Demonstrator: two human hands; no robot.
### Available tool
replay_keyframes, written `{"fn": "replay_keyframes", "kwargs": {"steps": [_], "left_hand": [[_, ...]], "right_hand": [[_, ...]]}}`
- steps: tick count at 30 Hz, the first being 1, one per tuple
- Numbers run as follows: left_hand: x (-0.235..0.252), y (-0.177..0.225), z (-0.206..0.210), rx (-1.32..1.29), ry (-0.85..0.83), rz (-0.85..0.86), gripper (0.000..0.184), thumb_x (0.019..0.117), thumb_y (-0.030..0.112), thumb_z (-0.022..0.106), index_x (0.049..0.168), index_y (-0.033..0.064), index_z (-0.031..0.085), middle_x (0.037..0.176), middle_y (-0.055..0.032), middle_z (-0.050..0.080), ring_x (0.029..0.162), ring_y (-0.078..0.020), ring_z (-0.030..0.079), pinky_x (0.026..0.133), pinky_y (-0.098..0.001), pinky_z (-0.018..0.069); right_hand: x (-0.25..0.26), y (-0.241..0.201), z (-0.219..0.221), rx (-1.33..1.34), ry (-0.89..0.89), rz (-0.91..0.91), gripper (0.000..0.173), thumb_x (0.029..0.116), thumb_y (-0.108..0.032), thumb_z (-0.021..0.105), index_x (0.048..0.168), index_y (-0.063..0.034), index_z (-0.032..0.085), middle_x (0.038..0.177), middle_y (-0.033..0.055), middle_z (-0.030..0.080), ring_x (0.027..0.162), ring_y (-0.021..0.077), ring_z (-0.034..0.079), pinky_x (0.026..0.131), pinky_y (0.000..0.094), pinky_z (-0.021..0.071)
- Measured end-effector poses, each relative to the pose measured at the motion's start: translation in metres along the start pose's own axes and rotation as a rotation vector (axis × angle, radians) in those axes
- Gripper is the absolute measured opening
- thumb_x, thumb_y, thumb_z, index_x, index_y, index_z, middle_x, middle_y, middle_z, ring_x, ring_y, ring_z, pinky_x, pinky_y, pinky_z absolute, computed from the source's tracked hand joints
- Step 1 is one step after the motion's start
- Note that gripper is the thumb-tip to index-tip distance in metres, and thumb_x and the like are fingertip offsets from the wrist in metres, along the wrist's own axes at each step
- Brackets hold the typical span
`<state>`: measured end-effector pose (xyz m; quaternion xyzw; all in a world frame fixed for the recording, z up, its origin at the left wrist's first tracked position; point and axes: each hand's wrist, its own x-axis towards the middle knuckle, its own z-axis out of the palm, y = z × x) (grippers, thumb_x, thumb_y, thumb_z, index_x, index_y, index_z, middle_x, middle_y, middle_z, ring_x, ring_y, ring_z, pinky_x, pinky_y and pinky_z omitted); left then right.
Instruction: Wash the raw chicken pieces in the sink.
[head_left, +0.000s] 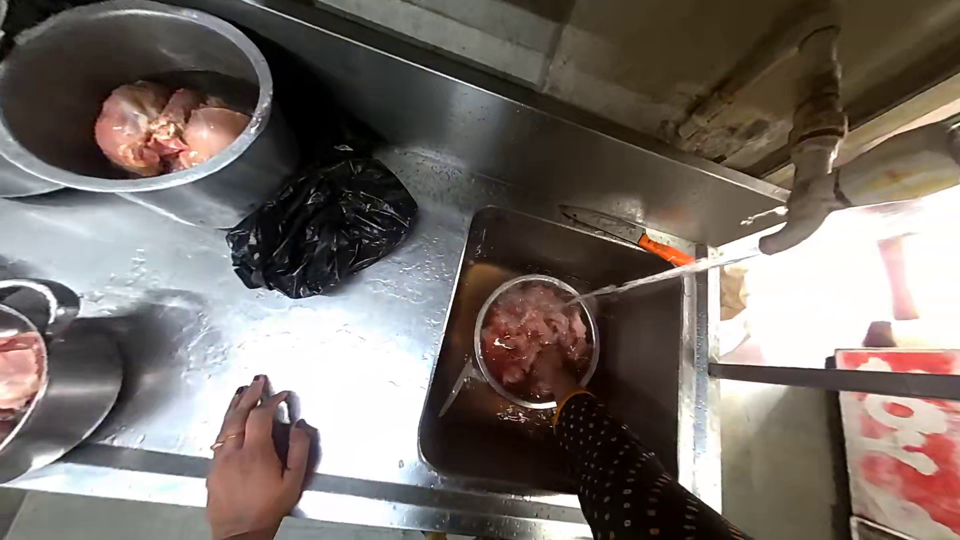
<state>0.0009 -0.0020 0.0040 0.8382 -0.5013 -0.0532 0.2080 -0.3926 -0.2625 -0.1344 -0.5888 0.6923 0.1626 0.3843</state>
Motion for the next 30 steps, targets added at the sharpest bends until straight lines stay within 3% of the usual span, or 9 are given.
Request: {"fn": "replay_keyframes", "kwargs": {"steps": [4,6,9,15,18,21,23,26,30], "left_hand": [[-0.001,-0.003,0.001,0.001,0.0,-0.003,0.061,0.0947,0.045,0.037,0.132,0.0026,0.061,0.157,-0.0193,0.045,0.149,-0.0382,0.037,0.12,-0.0534,0.0327],[-0.001,-0.003,0.002,0.004,-0.004,-0.003,0.062,0.0946,0.045,0.037,0.132,0.0024,0.061,0.157,-0.0193,0.044,0.149,-0.0384,0.037,0.12,-0.0533,0.0323],[-0.002,-0.002,0.001,0.008,-0.007,-0.01,0.062,0.0947,0.045,0.036,0.132,0.002,0.061,0.158,-0.0187,0.044,0.149,-0.038,0.037,0.12,-0.0531,0.0325],[-0.001,0.0,0.0,0.005,-0.004,-0.015,0.063,0.0944,0.045,0.035,0.132,0.0022,0.061,0.157,-0.0189,0.045,0.149,-0.0384,0.038,0.119,-0.0537,0.0331],[-0.001,0.0,0.0,0.006,-0.005,-0.012,0.063,0.094,0.045,0.035,0.131,0.0021,0.062,0.157,-0.0195,0.045,0.148,-0.0392,0.038,0.118,-0.0541,0.0336],[-0.001,-0.001,0.001,0.008,-0.005,-0.013,0.063,0.0944,0.046,0.034,0.131,0.0025,0.062,0.157,-0.0191,0.044,0.148,-0.0389,0.038,0.119,-0.0538,0.0333],[-0.001,-0.001,0.001,0.001,-0.002,-0.016,0.063,0.0943,0.046,0.035,0.131,0.0026,0.062,0.157,-0.0192,0.045,0.148,-0.0387,0.039,0.118,-0.0545,0.0336],[-0.001,-0.001,0.0,-0.002,-0.007,-0.028,0.064,0.0948,0.046,0.034,0.133,0.0028,0.062,0.157,-0.0187,0.045,0.148,-0.0381,0.039,0.118,-0.0548,0.0342],[-0.002,-0.001,0.001,0.0,-0.009,-0.034,0.064,0.0946,0.046,0.034,0.132,0.0035,0.062,0.157,-0.0181,0.046,0.149,-0.0377,0.038,0.118,-0.0538,0.0346]], "right_hand": [[0.015,0.019,-0.015,0.724,0.027,0.042,0.075,0.091,-0.021,0.076,0.155,-0.0077,0.038,0.13,0.0264,0.061,0.108,0.0386,0.065,0.088,0.0571,0.0563],[0.006,0.025,-0.027,0.884,-0.013,0.012,0.067,0.0913,-0.014,0.075,0.15,-0.0097,0.043,0.122,0.0203,0.065,0.097,0.03,0.066,0.08,0.0497,0.0573],[-0.009,0.029,-0.046,0.84,0.005,-0.107,0.043,0.0988,-0.007,0.063,0.141,-0.0054,0.052,0.114,0.0154,0.066,0.091,0.0226,0.065,0.078,0.0431,0.0568],[-0.015,0.014,-0.088,0.521,0.276,-0.285,0.028,0.0857,-0.008,0.08,0.111,-0.0007,0.071,0.105,0.0173,0.072,0.096,0.0276,0.07,0.088,0.0509,0.0583],[-0.022,0.001,-0.095,0.596,0.142,-0.237,0.032,0.1015,-0.019,0.066,0.127,-0.0004,0.063,0.113,0.018,0.069,0.1,0.026,0.068,0.091,0.0483,0.0565],[-0.034,-0.011,-0.101,0.984,-0.045,-0.146,0.028,0.1048,-0.013,0.056,0.131,-0.0023,0.057,0.107,0.0143,0.069,0.088,0.0217,0.071,0.078,0.0397,0.0612],[-0.035,-0.01,-0.105,1.296,-0.182,-0.139,0.025,0.106,-0.01,0.046,0.128,-0.0005,0.054,0.111,0.0174,0.07,0.098,0.029,0.072,0.087,0.0461,0.0613],[-0.028,-0.002,-0.112,1.487,-0.411,-0.252,0.053,0.1122,-0.037,0.022,0.145,-0.0041,0.046,0.139,0.0202,0.061,0.127,0.036,0.061,0.106,0.0534,0.0518],[-0.028,-0.016,-0.128,1.521,-0.275,-0.222,0.049,0.1123,-0.036,0.025,0.135,-0.0029,0.053,0.127,0.0197,0.066,0.118,0.0342,0.066,0.1,0.0524,0.0553]]}}
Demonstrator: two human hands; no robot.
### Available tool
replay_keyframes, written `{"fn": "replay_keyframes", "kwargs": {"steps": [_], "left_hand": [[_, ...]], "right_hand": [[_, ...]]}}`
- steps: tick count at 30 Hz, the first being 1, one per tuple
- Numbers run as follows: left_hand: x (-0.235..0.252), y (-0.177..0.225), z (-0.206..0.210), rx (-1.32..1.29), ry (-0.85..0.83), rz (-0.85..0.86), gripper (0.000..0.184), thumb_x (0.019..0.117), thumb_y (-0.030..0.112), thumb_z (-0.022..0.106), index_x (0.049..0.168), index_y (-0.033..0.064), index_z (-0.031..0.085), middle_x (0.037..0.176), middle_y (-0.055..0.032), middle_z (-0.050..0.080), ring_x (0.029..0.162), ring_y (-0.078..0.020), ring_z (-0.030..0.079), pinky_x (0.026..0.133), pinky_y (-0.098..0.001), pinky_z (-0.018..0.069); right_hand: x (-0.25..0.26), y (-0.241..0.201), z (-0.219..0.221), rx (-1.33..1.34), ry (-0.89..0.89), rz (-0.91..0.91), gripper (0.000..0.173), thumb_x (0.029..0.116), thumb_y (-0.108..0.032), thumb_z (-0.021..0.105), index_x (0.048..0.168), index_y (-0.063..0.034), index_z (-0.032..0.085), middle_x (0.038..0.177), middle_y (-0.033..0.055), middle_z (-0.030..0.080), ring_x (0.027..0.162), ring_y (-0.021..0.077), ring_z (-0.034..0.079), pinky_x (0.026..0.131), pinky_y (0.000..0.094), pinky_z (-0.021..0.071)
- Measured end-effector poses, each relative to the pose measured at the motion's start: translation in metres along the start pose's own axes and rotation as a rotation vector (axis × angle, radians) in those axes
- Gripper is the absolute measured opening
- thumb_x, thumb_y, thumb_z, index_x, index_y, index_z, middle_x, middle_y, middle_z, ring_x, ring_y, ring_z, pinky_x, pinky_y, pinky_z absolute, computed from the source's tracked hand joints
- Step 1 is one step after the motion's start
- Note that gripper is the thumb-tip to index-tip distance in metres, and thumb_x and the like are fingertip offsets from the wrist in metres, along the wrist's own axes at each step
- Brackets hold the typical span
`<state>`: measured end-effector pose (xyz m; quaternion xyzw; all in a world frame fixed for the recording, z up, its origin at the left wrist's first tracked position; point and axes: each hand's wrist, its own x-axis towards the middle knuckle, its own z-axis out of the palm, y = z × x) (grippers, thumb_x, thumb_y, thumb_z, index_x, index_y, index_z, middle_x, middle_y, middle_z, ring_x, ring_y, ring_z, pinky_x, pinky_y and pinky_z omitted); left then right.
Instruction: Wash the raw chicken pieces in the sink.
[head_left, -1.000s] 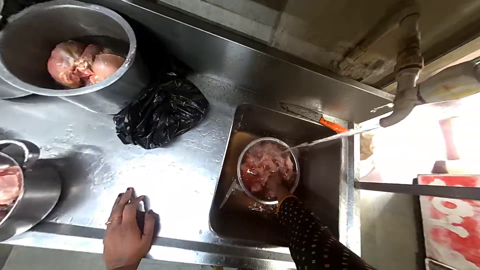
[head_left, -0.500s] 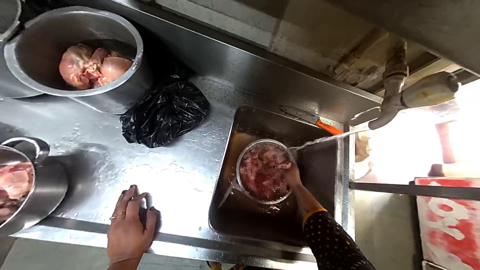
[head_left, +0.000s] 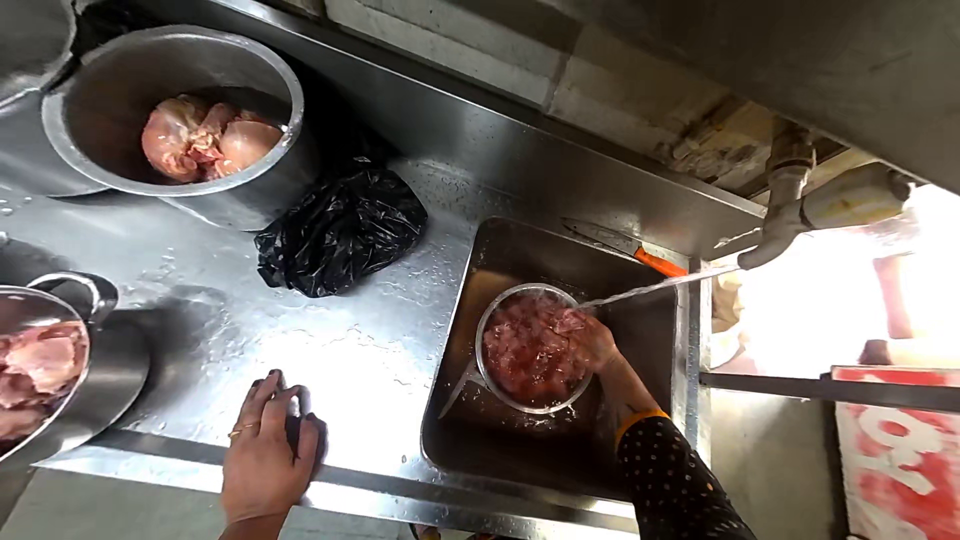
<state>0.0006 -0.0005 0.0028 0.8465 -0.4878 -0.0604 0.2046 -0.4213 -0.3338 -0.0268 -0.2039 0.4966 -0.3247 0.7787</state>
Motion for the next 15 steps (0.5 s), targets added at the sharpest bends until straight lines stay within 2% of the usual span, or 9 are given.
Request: {"fn": "replay_keyframes", "kwargs": {"steps": [2,3,5,7,8,10,13,14,15], "left_hand": [[0.0,0.0,0.0,0.001,0.01,0.003,0.063,0.0943,0.046,0.034,0.132,0.0035,0.063,0.156,-0.0178,0.047,0.148,-0.0379,0.039,0.117,-0.0541,0.0352],[0.0,0.0,0.0,0.0,0.015,0.005,0.063,0.0943,0.046,0.034,0.131,0.0036,0.063,0.156,-0.0179,0.046,0.148,-0.0378,0.039,0.117,-0.0542,0.0349],[0.0,-0.001,0.001,-0.001,0.022,0.006,0.062,0.0943,0.046,0.034,0.131,0.0038,0.063,0.156,-0.0179,0.046,0.148,-0.0374,0.039,0.117,-0.0538,0.035],[0.0,-0.002,0.001,-0.001,0.014,0.004,0.062,0.0944,0.046,0.034,0.131,0.0046,0.063,0.157,-0.0169,0.046,0.149,-0.0367,0.039,0.118,-0.0532,0.0346],[0.0,-0.002,0.001,0.0,0.012,0.002,0.062,0.0942,0.046,0.035,0.131,0.0043,0.063,0.157,-0.0171,0.046,0.148,-0.0371,0.039,0.118,-0.0534,0.0345],[0.0,-0.001,0.0,0.004,0.007,-0.005,0.062,0.0942,0.046,0.035,0.131,0.004,0.063,0.156,-0.0177,0.046,0.148,-0.0382,0.039,0.118,-0.0541,0.0346],[0.001,0.0,-0.001,0.014,0.007,-0.011,0.063,0.0941,0.046,0.035,0.131,0.0039,0.063,0.156,-0.018,0.047,0.147,-0.039,0.04,0.117,-0.0552,0.0355],[0.001,0.0,-0.001,0.015,0.007,-0.01,0.063,0.0941,0.046,0.035,0.131,0.004,0.063,0.155,-0.0182,0.047,0.147,-0.0389,0.04,0.117,-0.0554,0.0354],[0.001,0.0,0.0,0.015,0.008,-0.011,0.063,0.094,0.046,0.034,0.131,0.0042,0.063,0.156,-0.0183,0.047,0.147,-0.0389,0.04,0.117,-0.0554,0.0352]], "right_hand": [[0.006,-0.011,0.001,-0.008,0.01,-0.012,0.05,0.1131,-0.036,0.021,0.14,-0.0047,0.05,0.128,0.0183,0.066,0.118,0.0328,0.066,0.1,0.0517,0.0555],[0.01,-0.016,0.001,-0.048,0.033,-0.028,0.047,0.113,-0.034,0.021,0.137,-0.0057,0.051,0.122,0.0154,0.067,0.111,0.0287,0.067,0.095,0.0483,0.0573],[0.017,-0.024,0.002,-0.17,0.099,-0.067,0.033,0.1111,-0.025,0.036,0.126,-0.0059,0.058,0.107,0.0086,0.07,0.095,0.0189,0.069,0.083,0.0384,0.0591],[0.024,-0.03,0.003,-0.265,0.044,-0.097,0.025,0.1042,-0.01,0.05,0.123,-0.0021,0.064,0.109,0.0095,0.072,0.093,0.0174,0.069,0.082,0.035,0.0587],[0.026,-0.033,0.003,-0.339,-0.009,-0.107,0.028,0.1028,-0.006,0.052,0.128,-0.0017,0.064,0.116,0.0102,0.072,0.096,0.0168,0.069,0.083,0.0339,0.0584],[0.028,-0.033,0.005,-0.479,0.004,-0.149,0.031,0.1002,0.001,0.053,0.129,-0.0012,0.065,0.111,0.0099,0.072,0.089,0.0147,0.068,0.077,0.0314,0.0576],[0.035,-0.02,0.003,-0.814,0.213,-0.239,0.025,0.0981,-0.01,0.068,0.122,-0.0015,0.064,0.102,0.0104,0.07,0.086,0.016,0.066,0.077,0.0358,0.0578],[0.035,-0.017,0.004,-0.914,0.285,-0.249,0.035,0.0953,-0.015,0.074,0.125,-0.0003,0.063,0.11,0.0152,0.07,0.097,0.0225,0.068,0.087,0.0438,0.0584],[0.034,-0.013,0.006,-0.971,0.338,-0.246,0.042,0.0933,-0.018,0.076,0.128,0.0012,0.061,0.115,0.0194,0.069,0.103,0.0283,0.068,0.092,0.0505,0.0569]]}}
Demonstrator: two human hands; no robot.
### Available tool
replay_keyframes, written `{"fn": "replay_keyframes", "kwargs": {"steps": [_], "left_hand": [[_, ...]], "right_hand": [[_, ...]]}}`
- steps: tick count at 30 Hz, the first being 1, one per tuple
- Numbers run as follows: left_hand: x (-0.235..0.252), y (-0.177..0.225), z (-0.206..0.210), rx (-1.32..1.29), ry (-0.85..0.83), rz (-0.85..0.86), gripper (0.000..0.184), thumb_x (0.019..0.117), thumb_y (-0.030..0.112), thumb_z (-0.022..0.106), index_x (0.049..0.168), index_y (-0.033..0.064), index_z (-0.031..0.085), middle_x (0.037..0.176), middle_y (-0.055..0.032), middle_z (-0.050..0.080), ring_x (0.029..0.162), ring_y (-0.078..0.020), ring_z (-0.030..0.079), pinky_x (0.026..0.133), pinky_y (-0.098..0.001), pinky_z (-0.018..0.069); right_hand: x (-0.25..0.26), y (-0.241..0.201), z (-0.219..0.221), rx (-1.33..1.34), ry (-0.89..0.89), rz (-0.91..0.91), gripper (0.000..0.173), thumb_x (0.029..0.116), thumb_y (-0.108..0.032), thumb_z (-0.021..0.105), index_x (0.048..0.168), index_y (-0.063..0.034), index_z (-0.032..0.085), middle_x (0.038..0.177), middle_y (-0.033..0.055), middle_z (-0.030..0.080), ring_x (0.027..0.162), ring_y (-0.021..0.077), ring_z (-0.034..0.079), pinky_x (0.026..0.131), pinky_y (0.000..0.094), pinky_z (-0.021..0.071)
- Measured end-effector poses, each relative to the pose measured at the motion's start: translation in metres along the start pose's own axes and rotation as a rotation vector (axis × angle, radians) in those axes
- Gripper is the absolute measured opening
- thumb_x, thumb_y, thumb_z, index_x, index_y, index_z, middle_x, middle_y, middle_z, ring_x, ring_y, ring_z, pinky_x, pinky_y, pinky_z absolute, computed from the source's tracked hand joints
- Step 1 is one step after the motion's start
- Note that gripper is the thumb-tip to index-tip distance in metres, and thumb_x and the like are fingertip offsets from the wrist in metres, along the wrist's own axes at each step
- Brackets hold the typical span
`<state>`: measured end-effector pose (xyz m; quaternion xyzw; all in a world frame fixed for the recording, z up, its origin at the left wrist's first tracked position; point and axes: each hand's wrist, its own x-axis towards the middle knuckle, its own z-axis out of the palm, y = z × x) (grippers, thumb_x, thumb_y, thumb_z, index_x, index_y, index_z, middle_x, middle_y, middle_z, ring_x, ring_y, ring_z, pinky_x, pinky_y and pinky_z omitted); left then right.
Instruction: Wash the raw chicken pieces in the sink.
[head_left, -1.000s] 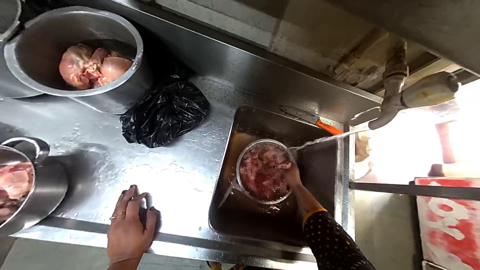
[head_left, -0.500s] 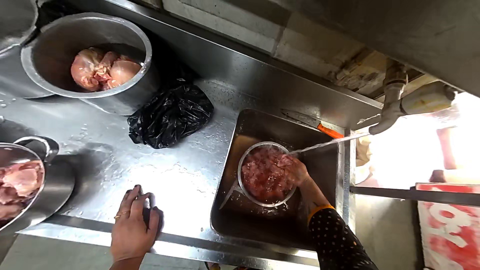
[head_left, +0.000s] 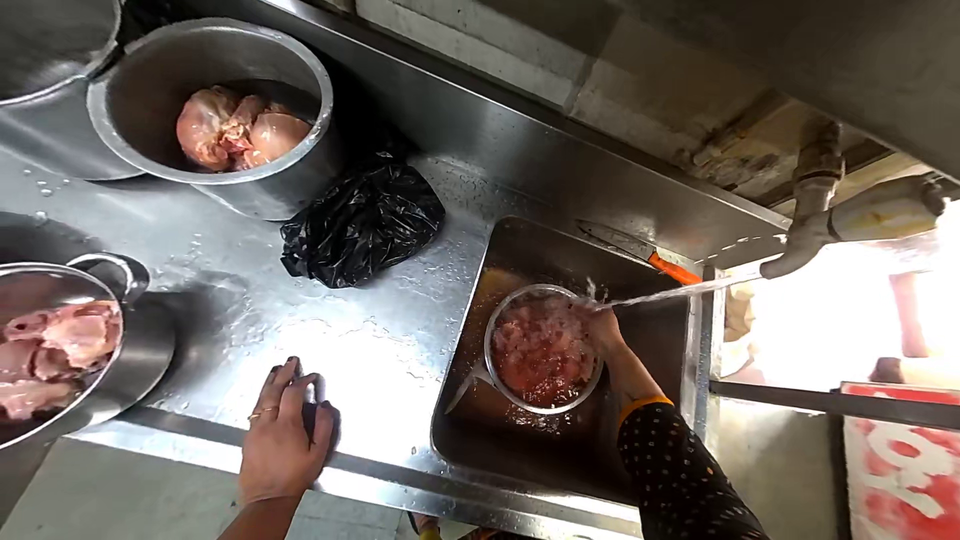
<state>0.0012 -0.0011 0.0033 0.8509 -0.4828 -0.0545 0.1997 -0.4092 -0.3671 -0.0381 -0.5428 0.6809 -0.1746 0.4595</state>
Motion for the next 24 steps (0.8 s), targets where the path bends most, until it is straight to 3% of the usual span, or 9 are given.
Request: {"fn": "replay_keyframes", "kwargs": {"steps": [4,6,7,10,13,16,18,21,24], "left_hand": [[0.0,-0.003,0.001,-0.004,0.002,-0.003,0.062,0.0939,0.045,0.035,0.131,0.004,0.063,0.157,-0.0165,0.046,0.148,-0.0383,0.039,0.117,-0.0544,0.0359],[-0.001,-0.002,0.001,-0.007,-0.001,-0.002,0.062,0.0937,0.045,0.036,0.13,0.003,0.063,0.157,-0.0167,0.046,0.147,-0.0386,0.04,0.115,-0.0549,0.0376],[-0.001,-0.001,0.0,-0.011,-0.003,-0.002,0.062,0.0935,0.045,0.037,0.13,0.0029,0.063,0.157,-0.0168,0.046,0.147,-0.0382,0.04,0.115,-0.0552,0.0384],[-0.001,-0.001,0.001,-0.033,-0.001,-0.012,0.055,0.0948,0.041,0.04,0.128,0.0043,0.064,0.158,-0.0152,0.044,0.149,-0.0346,0.038,0.116,-0.0536,0.0393],[-0.001,0.0,0.0,-0.06,0.016,-0.016,0.05,0.0959,0.038,0.043,0.126,0.0056,0.066,0.158,-0.0131,0.045,0.15,-0.0305,0.037,0.118,-0.0497,0.0389],[0.0,0.001,-0.002,-0.058,-0.011,-0.017,0.047,0.0965,0.036,0.045,0.127,0.0081,0.066,0.16,-0.0092,0.044,0.152,-0.0282,0.034,0.12,-0.0471,0.0363],[0.0,0.001,-0.001,-0.041,-0.019,-0.018,0.046,0.0965,0.035,0.044,0.128,0.0099,0.066,0.16,-0.0069,0.043,0.152,-0.0272,0.034,0.12,-0.0458,0.0361],[-0.001,0.001,-0.003,-0.033,0.005,-0.01,0.047,0.0968,0.036,0.043,0.127,0.009,0.067,0.156,-0.0086,0.049,0.149,-0.0287,0.04,0.117,-0.0476,0.0399],[-0.002,0.006,-0.006,-0.054,-0.001,0.006,0.05,0.0971,0.039,0.042,0.125,0.0064,0.069,0.148,-0.013,0.056,0.143,-0.0348,0.047,0.112,-0.0543,0.044]], "right_hand": [[-0.015,0.007,0.011,-0.197,-0.142,0.042,0.035,0.0973,-0.024,0.071,0.121,0.0008,0.067,0.109,0.0212,0.071,0.096,0.0322,0.07,0.087,0.0539,0.0579],[-0.032,0.001,0.015,-0.467,-0.3,-0.014,0.035,0.0972,-0.016,0.069,0.127,0.0012,0.065,0.121,0.0227,0.068,0.11,0.0353,0.067,0.098,0.0554,0.0546],[-0.044,-0.008,0.018,-0.624,-0.304,-0.056,0.033,0.0974,-0.014,0.067,0.126,0.0003,0.067,0.127,0.023,0.066,0.119,0.0379,0.064,0.104,0.0584,0.0498],[-0.081,-0.061,0.034,-0.829,-0.165,-0.255,0.018,0.0953,-0.014,0.069,0.111,-0.0087,0.075,0.113,0.0198,0.072,0.109,0.0418,0.068,0.095,0.0665,0.0529],[-0.121,-0.134,0.064,-0.659,-0.109,-0.548,0.018,0.0962,-0.02,0.072,0.111,-0.0122,0.077,0.106,0.0119,0.076,0.1,0.0319,0.073,0.09,0.0608,0.0571],[-0.172,-0.207,0.119,-0.262,-0.241,-0.823,0.019,0.0953,-0.013,0.071,0.114,-0.0096,0.074,0.103,0.0052,0.074,0.084,0.0158,0.073,0.078,0.0398,0.0651],[-0.213,-0.257,0.157,-0.002,-0.436,-0.956,0.03,0.0964,-0.009,0.069,0.126,-0.0064,0.069,0.113,0.0058,0.073,0.092,0.0116,0.074,0.08,0.0322,0.0661],[-0.266,-0.315,0.195,0.104,-0.609,-1.168,0.042,0.1002,-0.009,0.064,0.142,-0.0032,0.06,0.14,0.011,0.064,0.123,0.0136,0.066,0.099,0.0307,0.0603],[-0.284,-0.321,0.192,0.044,-0.623,-1.186,0.04,0.1006,-0.006,0.063,0.141,-0.0036,0.061,0.144,0.0146,0.06,0.121,0.0182,0.067,0.098,0.0345,0.0594]]}}
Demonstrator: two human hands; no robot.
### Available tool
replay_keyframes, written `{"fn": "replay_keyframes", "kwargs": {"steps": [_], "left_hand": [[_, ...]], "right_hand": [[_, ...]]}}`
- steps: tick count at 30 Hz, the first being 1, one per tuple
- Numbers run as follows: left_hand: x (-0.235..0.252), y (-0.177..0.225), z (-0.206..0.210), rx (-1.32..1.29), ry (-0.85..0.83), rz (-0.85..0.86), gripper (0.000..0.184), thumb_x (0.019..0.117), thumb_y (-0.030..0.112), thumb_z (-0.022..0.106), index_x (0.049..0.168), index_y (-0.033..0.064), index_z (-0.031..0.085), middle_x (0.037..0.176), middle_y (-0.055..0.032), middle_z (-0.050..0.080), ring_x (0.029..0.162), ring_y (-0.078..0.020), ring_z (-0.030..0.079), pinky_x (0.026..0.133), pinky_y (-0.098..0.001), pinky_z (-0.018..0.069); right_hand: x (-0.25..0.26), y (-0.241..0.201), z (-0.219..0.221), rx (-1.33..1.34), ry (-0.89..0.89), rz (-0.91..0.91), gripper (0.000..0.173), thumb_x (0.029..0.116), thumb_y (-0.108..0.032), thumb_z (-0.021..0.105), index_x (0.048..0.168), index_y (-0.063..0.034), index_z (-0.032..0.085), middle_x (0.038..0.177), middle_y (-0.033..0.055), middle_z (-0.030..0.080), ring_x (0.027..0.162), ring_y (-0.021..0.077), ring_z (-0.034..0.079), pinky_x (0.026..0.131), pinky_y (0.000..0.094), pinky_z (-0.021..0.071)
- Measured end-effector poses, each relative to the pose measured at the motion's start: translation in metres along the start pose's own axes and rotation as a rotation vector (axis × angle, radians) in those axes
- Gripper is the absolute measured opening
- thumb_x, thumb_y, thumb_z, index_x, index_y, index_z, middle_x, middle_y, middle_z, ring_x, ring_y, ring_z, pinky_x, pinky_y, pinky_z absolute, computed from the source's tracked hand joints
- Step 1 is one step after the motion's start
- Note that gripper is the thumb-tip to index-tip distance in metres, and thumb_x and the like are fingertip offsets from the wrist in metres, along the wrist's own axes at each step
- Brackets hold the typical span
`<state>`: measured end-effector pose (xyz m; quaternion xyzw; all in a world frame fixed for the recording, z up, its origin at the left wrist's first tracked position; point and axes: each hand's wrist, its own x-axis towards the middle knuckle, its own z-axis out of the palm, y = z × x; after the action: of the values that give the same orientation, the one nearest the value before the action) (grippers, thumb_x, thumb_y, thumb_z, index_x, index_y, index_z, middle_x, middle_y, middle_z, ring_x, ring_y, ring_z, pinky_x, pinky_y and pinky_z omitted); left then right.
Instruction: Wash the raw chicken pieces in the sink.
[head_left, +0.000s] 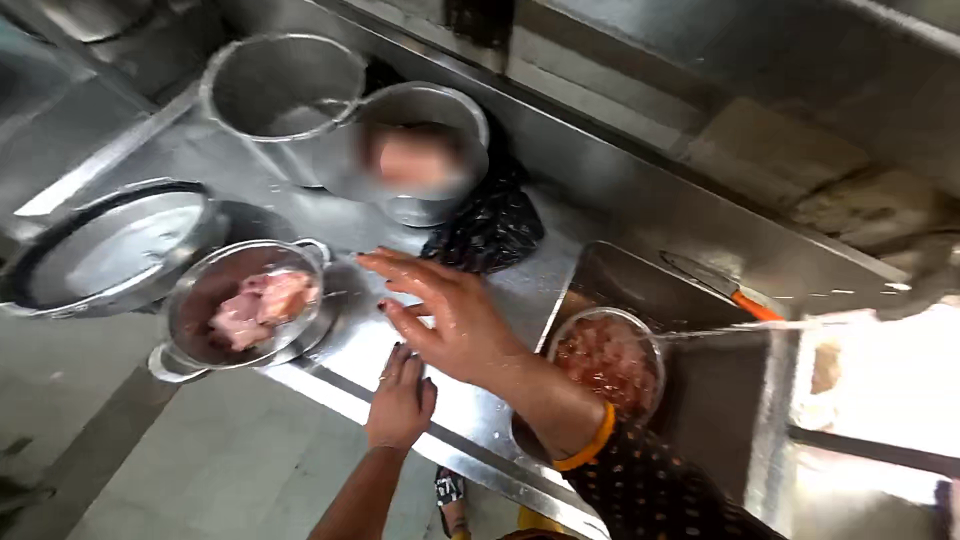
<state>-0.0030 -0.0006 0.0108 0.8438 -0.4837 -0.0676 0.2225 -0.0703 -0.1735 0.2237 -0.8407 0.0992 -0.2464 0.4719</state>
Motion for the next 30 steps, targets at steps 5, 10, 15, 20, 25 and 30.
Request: {"fn": "replay_keyframes", "kwargs": {"steps": [5,10,15,20,25,30], "left_hand": [[0.003,-0.005,0.006,-0.022,0.028,0.025,0.057,0.0951,0.042,0.038,0.129,0.0054,0.065,0.155,-0.0153,0.048,0.147,-0.0368,0.041,0.115,-0.0564,0.0397],[0.002,-0.004,0.006,0.003,0.023,0.027,0.058,0.0949,0.044,0.038,0.128,0.0048,0.065,0.155,-0.0169,0.048,0.146,-0.0387,0.041,0.114,-0.0565,0.0391],[0.008,-0.001,0.003,-0.042,0.017,-0.03,0.066,0.0879,0.054,0.046,0.126,0.0045,0.066,0.151,-0.0189,0.051,0.146,-0.0393,0.041,0.119,-0.0557,0.0322],[0.034,0.147,0.019,-0.256,-0.107,0.043,0.034,0.0938,0.02,0.06,0.118,-0.0013,0.07,0.121,-0.0208,0.069,0.118,-0.0382,0.064,0.104,-0.0557,0.0504],[0.065,0.251,0.127,-0.241,-0.723,-0.206,0.068,0.0977,0.027,0.065,0.157,0.0108,0.037,0.151,-0.0157,0.051,0.137,-0.0302,0.053,0.114,-0.0468,0.0441],[0.089,0.236,0.22,-0.14,-0.85,-0.466,0.069,0.098,0.031,0.066,0.151,-0.0028,0.038,0.144,-0.0276,0.053,0.131,-0.0411,0.056,0.109,-0.0561,0.0465]], "right_hand": [[-0.098,0.1,-0.029,-0.18,0.142,0.185,0.031,0.0973,-0.005,0.064,0.127,-0.0059,0.07,0.128,0.0099,0.069,0.102,0.0148,0.073,0.088,0.0333,0.0634],[-0.251,0.198,-0.121,-0.594,0.041,0.927,0.039,0.0987,-0.021,0.067,0.137,-0.0142,0.066,0.13,0.0129,0.069,0.118,0.031,0.067,0.103,0.0545,0.0534],[-0.371,0.285,-0.196,-0.556,0.327,1.43,0.052,0.0952,-0.026,0.071,0.144,-0.0133,0.058,0.126,0.023,0.068,0.116,0.042,0.065,0.099,0.063,0.0518],[-0.411,0.328,-0.211,-0.481,0.232,1.534,0.074,0.0945,-0.02,0.071,0.158,-0.0095,0.036,0.139,0.0264,0.059,0.127,0.0433,0.06,0.106,0.0612,0.0479],[-0.391,0.34,-0.212,-0.519,0.052,1.543,0.063,0.1021,-0.023,0.06,0.156,0.0003,0.036,0.143,0.0271,0.056,0.131,0.0405,0.057,0.11,0.0547,0.0465],[-0.393,0.346,-0.215,-0.586,-0.114,1.509,0.063,0.1016,-0.017,0.059,0.156,0.0048,0.035,0.156,0.0257,0.044,0.143,0.0367,0.047,0.119,0.0488,0.0388]]}}
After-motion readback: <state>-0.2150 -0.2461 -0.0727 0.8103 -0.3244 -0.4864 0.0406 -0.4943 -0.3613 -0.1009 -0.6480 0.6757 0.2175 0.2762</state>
